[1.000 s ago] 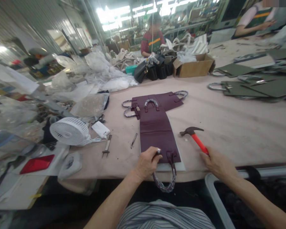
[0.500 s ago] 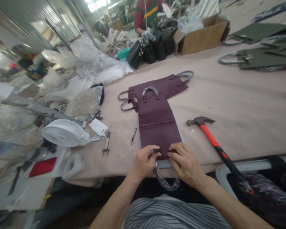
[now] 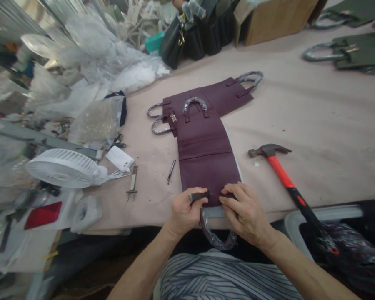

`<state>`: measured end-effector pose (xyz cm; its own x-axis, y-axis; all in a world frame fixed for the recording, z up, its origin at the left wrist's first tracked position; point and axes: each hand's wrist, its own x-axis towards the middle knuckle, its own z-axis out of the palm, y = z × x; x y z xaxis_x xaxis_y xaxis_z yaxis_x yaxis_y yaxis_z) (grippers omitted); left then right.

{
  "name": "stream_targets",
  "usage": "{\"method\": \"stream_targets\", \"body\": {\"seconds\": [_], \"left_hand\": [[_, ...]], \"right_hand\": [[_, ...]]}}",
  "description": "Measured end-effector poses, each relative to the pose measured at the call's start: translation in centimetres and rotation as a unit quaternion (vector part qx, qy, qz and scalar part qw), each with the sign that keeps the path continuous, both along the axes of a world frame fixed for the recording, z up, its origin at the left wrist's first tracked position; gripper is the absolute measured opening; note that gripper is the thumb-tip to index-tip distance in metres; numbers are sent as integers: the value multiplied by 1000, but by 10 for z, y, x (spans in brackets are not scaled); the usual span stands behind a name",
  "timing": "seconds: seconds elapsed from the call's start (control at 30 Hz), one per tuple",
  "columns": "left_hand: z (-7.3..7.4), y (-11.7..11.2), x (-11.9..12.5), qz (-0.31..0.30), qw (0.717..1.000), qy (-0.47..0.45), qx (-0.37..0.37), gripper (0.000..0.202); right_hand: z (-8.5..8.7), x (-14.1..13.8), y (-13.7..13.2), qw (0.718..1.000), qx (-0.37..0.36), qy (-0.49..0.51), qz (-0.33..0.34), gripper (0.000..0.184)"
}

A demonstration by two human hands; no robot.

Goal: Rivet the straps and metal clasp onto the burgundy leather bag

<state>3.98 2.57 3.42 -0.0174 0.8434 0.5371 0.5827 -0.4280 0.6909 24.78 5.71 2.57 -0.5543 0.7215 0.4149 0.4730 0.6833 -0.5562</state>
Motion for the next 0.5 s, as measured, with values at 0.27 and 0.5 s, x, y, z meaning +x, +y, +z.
{"method": "stream_targets", "body": {"seconds": [0.27,0.5], "left_hand": [[5,-7,6,24,1000,11,0,16],[5,0,10,17,999,-19,-33,9]], "right_hand": [[0,-1,-2,1000,-8,-10,-10,19],[2,-1,-1,1000,-11,-6,-9,18]]}}
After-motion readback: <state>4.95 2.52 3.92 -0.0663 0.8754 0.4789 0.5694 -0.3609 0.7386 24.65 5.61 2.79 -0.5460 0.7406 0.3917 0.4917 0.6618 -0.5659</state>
